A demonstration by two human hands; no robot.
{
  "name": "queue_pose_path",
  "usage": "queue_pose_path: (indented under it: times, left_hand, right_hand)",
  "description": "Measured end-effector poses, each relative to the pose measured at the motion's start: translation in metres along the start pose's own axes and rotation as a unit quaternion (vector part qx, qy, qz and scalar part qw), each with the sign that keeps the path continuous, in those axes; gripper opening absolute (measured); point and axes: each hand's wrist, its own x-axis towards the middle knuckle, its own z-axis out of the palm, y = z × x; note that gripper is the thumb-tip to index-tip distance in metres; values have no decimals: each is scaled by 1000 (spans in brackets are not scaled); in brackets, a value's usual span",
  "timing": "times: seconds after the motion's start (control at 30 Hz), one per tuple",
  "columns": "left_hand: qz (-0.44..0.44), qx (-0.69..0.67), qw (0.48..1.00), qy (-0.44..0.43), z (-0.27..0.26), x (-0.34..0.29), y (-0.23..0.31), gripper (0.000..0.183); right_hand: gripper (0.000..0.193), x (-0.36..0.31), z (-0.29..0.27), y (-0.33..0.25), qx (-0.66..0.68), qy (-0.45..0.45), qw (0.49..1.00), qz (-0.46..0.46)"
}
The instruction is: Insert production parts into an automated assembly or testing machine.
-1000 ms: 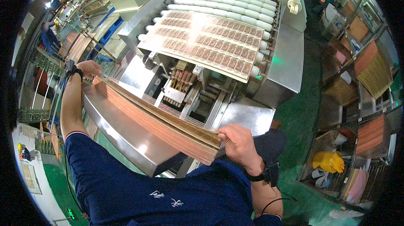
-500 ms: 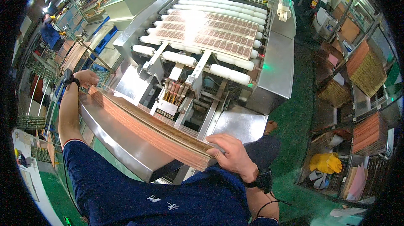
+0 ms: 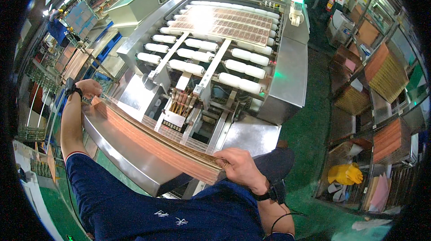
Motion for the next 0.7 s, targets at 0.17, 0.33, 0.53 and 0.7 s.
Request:
queue_pose_path:
  times: [0.17, 0.33, 0.53, 0.7]
  left_hand:
    - [0, 2, 1000, -8, 15, -1, -37, 45]
    - [-10, -37, 999, -11, 28, -5, -59, 42]
    - [2, 46, 999, -6, 32, -14, -39, 40]
    - [204, 182, 962, -25, 26, 27, -94, 24]
  right_hand:
    - [15, -22, 23, -15, -8, 1, 1000, 7]
    - [17, -41, 41, -23, 0, 17, 1000, 7]
    - [17, -45, 39, -25, -3, 15, 1000, 18]
    - [19, -46, 41, -23, 0, 17, 1000, 10]
